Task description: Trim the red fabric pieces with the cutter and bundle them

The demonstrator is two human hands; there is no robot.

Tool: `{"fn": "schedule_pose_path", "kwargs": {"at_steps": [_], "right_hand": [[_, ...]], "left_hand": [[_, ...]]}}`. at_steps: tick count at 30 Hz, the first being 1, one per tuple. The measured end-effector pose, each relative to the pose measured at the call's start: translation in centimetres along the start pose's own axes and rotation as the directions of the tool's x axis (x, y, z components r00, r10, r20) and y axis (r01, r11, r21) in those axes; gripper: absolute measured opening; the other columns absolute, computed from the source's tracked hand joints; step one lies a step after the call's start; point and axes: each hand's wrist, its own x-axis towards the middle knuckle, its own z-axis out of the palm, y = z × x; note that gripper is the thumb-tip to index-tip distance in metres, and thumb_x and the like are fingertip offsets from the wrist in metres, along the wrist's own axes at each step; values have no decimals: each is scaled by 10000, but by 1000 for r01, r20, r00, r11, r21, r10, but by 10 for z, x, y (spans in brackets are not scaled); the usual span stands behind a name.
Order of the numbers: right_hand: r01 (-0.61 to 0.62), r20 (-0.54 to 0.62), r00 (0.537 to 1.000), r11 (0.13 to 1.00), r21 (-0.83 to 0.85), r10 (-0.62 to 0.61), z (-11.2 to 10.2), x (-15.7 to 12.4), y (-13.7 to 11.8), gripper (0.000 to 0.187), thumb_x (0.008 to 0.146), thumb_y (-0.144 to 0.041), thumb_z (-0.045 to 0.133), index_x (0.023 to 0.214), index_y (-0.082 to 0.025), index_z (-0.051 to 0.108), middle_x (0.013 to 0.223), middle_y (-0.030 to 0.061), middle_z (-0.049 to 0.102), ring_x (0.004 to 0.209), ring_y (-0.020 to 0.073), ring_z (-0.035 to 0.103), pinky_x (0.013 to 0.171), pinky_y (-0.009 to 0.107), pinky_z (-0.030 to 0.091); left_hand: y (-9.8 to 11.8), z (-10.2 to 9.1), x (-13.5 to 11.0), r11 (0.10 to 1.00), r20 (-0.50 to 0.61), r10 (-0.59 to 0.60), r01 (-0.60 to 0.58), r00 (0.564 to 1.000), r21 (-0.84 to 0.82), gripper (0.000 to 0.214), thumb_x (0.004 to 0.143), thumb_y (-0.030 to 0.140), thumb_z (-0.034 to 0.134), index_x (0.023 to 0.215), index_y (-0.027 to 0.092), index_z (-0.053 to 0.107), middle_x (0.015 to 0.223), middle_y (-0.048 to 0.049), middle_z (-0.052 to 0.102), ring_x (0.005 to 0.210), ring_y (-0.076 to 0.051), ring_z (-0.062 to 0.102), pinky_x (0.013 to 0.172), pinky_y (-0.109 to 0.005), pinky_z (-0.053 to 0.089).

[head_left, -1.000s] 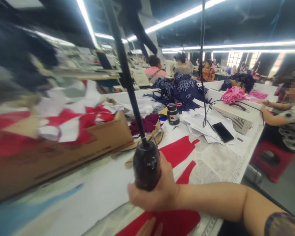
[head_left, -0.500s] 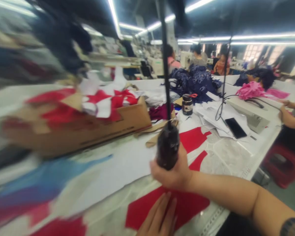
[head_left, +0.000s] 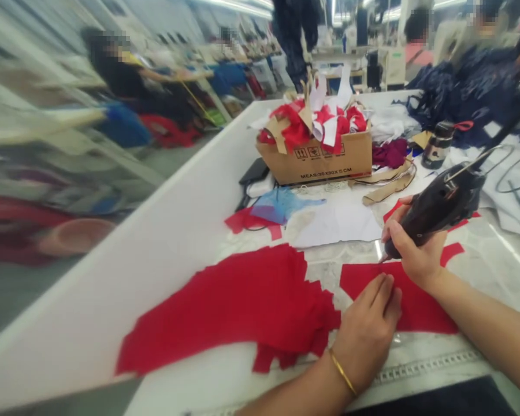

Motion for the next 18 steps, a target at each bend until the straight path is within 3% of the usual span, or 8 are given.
{"fn": "schedule_pose_path", "kwargs": {"at_steps": [6, 11, 14, 18], "right_hand": [[-8, 2, 1000, 1000, 15, 8, 0, 4, -3, 195, 858, -315, 651, 953, -172, 558, 680, -8, 566, 555, 124, 552, 607, 325, 560], [-43, 5, 999, 997, 62, 43, -5, 5, -4, 335, 847, -383, 673, 1062, -188, 506, 638, -24, 564, 480, 111, 517, 446, 233, 459], [-43, -8, 999, 997, 64, 44, -6, 3, -2, 334, 837, -368, 681, 1063, -194, 507, 648, -23, 571, 478, 109, 520, 458, 241, 464], [-14, -49, 999, 1000, -3, 14, -4, 2, 2, 202, 821, -312, 676, 899, -192, 534, 659, -8, 561, 577, 136, 583, 559, 290, 524]], "left_hand": [[-1, 0, 0, 1000, -6, -7, 7, 1000, 2, 250, 933, 116, 488, 1075, 4, 661, 1173, -203, 652, 1137, -299, 625, 976, -378, 566], [-1, 1, 0, 1000, 16, -20, 20, 1000, 23, 251, 946, 135, 491, 1091, 18, 658, 1174, -199, 654, 1152, -281, 616, 965, -373, 566], [0, 1, 0, 999, 17, -31, 31, 999, 26, 251, 950, 152, 496, 1089, 23, 662, 1168, -191, 662, 1142, -281, 622, 950, -373, 573], [0, 2, 1, 999, 1, -33, 32, 999, 22, 251, 953, 151, 489, 1070, 24, 672, 1145, -184, 673, 1121, -281, 633, 942, -374, 578]]}}
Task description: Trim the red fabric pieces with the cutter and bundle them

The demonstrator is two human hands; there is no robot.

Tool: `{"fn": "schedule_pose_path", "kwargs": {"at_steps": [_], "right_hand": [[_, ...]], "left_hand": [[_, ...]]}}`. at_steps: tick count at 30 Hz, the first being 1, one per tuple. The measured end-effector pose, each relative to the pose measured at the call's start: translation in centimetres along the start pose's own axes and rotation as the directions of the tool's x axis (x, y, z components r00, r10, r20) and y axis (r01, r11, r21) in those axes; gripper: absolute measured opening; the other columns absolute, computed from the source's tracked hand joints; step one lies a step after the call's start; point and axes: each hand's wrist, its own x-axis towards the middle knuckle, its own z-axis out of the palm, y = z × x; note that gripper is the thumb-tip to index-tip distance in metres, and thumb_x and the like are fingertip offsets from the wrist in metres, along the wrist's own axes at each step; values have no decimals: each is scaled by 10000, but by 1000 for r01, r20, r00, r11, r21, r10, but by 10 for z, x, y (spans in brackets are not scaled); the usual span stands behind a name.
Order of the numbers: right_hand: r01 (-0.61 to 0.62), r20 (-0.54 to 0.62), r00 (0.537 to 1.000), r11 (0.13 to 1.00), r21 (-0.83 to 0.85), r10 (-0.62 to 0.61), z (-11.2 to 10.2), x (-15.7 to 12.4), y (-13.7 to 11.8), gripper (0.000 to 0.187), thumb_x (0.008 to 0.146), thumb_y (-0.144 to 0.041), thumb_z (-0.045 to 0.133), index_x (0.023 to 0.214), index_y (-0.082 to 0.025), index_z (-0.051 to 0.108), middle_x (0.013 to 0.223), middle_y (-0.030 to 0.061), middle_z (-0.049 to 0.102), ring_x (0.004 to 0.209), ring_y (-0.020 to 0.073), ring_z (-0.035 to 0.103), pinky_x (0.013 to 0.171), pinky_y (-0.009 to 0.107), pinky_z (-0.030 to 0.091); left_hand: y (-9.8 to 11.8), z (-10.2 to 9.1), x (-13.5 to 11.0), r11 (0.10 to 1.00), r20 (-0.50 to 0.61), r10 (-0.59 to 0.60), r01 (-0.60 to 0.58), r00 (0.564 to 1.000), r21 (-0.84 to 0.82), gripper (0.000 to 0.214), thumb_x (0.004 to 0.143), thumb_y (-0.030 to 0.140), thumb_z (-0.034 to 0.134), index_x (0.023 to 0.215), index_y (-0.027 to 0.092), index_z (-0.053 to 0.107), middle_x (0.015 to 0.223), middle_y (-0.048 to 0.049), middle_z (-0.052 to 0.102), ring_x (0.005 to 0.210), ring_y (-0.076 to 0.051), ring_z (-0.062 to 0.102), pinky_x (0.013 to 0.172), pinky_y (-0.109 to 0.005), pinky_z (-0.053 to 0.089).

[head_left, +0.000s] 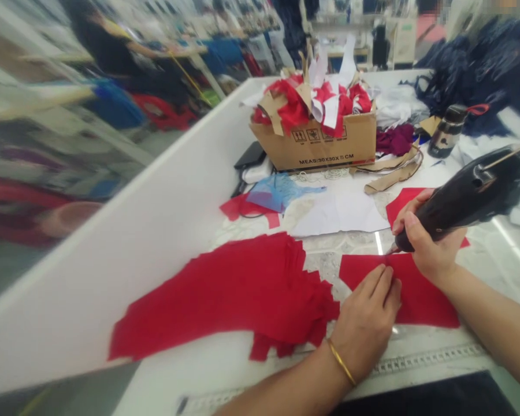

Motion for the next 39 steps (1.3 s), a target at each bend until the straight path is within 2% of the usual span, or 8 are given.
{"fn": "schedule_pose_path", "kwargs": {"at_steps": [2, 8, 13, 21, 26, 31, 36, 39], "right_hand": [[17, 2, 1000, 1000, -7, -17, 0, 1, -1, 187, 826, -303, 667, 876, -192, 526, 651, -11, 550, 579, 136, 583, 565, 294, 524], [39, 48, 998, 999, 26, -40, -18, 6, -11, 288, 878, -304, 650, 1081, -206, 470, 663, -30, 560, 499, 117, 547, 465, 258, 461], [28, 23, 999, 999, -27, -28, -36, 8, -11, 304, 889, -312, 655, 1092, -203, 457, 669, -22, 581, 497, 128, 556, 477, 280, 471], [59, 5, 998, 997, -58, -58, -36, 8, -7, 197, 876, -291, 651, 959, -198, 499, 656, -17, 551, 566, 138, 572, 557, 306, 494], [97, -5, 995, 995, -38, -98, -49, 13, -9, 270, 880, -267, 651, 1073, -206, 472, 675, -33, 555, 562, 134, 584, 563, 302, 499], [120, -40, 992, 991, -57, -122, -66, 18, -4, 277, 882, -270, 651, 1099, -205, 493, 670, -32, 560, 550, 132, 583, 510, 276, 485], [83, -55, 994, 987, -139, -91, -67, 17, -2, 193, 878, -293, 649, 974, -190, 517, 642, -26, 572, 554, 128, 580, 562, 292, 512], [88, -62, 993, 986, -141, -98, -67, 17, -4, 227, 878, -301, 644, 1005, -196, 489, 650, -31, 577, 558, 134, 590, 591, 310, 519]], "left_hand": [[0, 0, 0, 1000, 2, -7, 7, 1000, -1, 260, 956, 157, 481, 1073, 28, 674, 1153, -179, 672, 1116, -283, 634, 930, -373, 583], [-1, 0, -1, 1000, 26, 2, -2, 1000, -8, 275, 943, 154, 499, 1125, 27, 660, 1196, -189, 651, 1165, -302, 605, 955, -398, 574], [-2, -1, -1, 1000, 45, 13, -12, 999, -10, 272, 946, 152, 494, 1124, 30, 660, 1194, -193, 648, 1159, -293, 606, 944, -399, 579], [-2, -2, 1, 1000, 40, 15, -15, 999, -2, 270, 936, 133, 498, 1113, 30, 674, 1173, -188, 660, 1129, -300, 621, 913, -409, 600], [-2, -1, 1, 999, 50, 34, -34, 998, 0, 278, 931, 131, 505, 1124, 26, 675, 1203, -196, 646, 1156, -310, 607, 927, -418, 599], [-2, -2, 2, 999, 25, 48, -48, 999, -4, 271, 923, 110, 505, 1107, 20, 683, 1179, -197, 658, 1121, -320, 622, 887, -433, 615], [-4, -2, 3, 998, 4, 60, -60, 998, -3, 257, 923, 99, 495, 1071, 22, 691, 1126, -185, 677, 1065, -314, 643, 855, -446, 622], [-5, -1, 4, 998, 1, 67, -67, 998, -10, 259, 927, 98, 485, 1076, 26, 686, 1121, -180, 677, 1055, -309, 646, 848, -449, 622]]}}
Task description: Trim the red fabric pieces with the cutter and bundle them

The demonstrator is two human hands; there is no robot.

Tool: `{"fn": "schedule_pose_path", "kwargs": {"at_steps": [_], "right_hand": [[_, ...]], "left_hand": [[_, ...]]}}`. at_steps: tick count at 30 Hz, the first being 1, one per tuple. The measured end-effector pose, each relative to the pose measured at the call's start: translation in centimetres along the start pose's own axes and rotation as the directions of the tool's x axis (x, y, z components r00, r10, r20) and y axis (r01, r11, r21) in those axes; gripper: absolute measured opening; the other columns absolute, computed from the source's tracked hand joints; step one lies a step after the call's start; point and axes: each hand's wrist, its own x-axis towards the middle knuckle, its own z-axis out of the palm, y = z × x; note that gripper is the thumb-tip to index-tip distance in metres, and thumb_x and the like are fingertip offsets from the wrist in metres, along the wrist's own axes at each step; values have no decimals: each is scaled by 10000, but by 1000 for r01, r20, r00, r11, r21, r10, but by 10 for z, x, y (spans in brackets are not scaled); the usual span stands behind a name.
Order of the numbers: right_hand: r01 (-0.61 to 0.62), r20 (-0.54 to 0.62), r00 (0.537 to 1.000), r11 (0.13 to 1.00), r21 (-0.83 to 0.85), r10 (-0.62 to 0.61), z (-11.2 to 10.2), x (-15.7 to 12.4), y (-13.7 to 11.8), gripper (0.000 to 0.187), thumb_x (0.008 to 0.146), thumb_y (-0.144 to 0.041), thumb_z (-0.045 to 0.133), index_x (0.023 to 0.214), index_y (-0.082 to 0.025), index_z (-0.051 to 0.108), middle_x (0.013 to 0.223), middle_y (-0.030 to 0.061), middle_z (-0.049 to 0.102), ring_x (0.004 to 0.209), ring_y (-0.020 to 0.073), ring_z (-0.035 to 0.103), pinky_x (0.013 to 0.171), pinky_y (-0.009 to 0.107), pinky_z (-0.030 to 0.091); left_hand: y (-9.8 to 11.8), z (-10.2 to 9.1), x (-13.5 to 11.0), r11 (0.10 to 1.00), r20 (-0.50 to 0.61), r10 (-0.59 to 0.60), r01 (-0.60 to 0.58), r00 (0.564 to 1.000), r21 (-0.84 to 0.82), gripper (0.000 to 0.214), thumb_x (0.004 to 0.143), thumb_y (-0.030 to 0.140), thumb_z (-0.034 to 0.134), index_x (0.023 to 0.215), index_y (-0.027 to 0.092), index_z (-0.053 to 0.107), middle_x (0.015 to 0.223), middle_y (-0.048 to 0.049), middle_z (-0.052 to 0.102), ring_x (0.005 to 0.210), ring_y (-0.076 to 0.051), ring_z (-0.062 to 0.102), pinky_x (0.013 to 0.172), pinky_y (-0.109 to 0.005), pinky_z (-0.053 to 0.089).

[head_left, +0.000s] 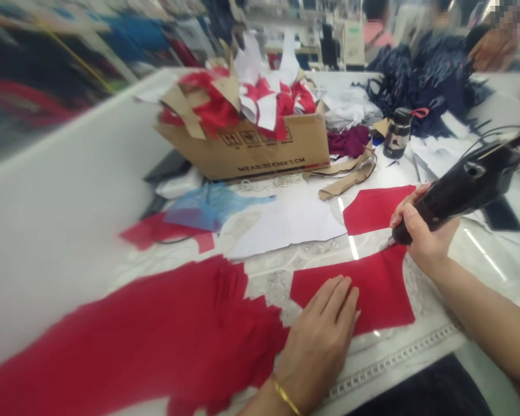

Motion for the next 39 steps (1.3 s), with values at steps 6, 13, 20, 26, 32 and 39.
{"fn": "schedule_pose_path", "kwargs": {"at_steps": [6, 13, 20, 26, 32, 39], "right_hand": [[32, -16, 999, 999, 5, -32, -16, 10, 0, 305, 872, -285, 646, 1094, -197, 457, 666, -39, 576, 547, 124, 583, 551, 290, 501], [-6, -69, 998, 999, 42, 9, -23, 17, 5, 312, 838, -285, 656, 1064, -190, 463, 644, -53, 564, 526, 126, 583, 512, 277, 488], [-18, -119, 993, 1000, -23, 15, -21, 16, 8, 323, 806, -343, 678, 1029, -193, 499, 668, -15, 585, 594, 145, 594, 606, 317, 513], [-36, -143, 989, 998, -58, 27, -24, 16, 11, 316, 794, -371, 690, 984, -187, 518, 700, 13, 601, 645, 161, 603, 680, 352, 531], [19, -118, 993, 999, -50, -24, -24, 16, 11, 250, 808, -324, 676, 956, -191, 525, 684, 10, 598, 638, 160, 606, 669, 347, 529], [18, -79, 997, 999, -47, -22, -24, 15, 7, 171, 826, -286, 654, 863, -199, 512, 637, -7, 568, 577, 142, 579, 604, 321, 507]], "left_hand": [[8, -2, 5, 993, 49, 113, -112, 992, -30, 322, 912, 65, 451, 1168, 36, 642, 1275, -192, 620, 1213, -315, 584, 938, -424, 586], [31, 14, 37, 983, 114, 175, -167, 978, -79, 395, 906, 68, 358, 1208, 57, 612, 1303, -178, 612, 1252, -292, 571, 989, -359, 544], [34, 49, 71, 980, 38, 198, -198, 979, -12, 365, 923, 75, 359, 1183, 3, 605, 1245, -213, 635, 1236, -293, 583, 1056, -369, 492], [35, 57, 67, 978, 108, 209, -208, 972, -19, 374, 915, 70, 374, 1221, 18, 582, 1277, -194, 620, 1268, -282, 559, 1073, -365, 482], [35, 60, 62, 979, 144, 203, -197, 969, -55, 401, 903, 47, 384, 1265, 23, 554, 1346, -212, 569, 1328, -293, 500, 1112, -375, 446], [34, 59, 63, 977, 104, 206, -198, 973, -83, 367, 915, 70, 400, 1233, 5, 572, 1309, -225, 590, 1305, -318, 518, 1100, -383, 459]]}}
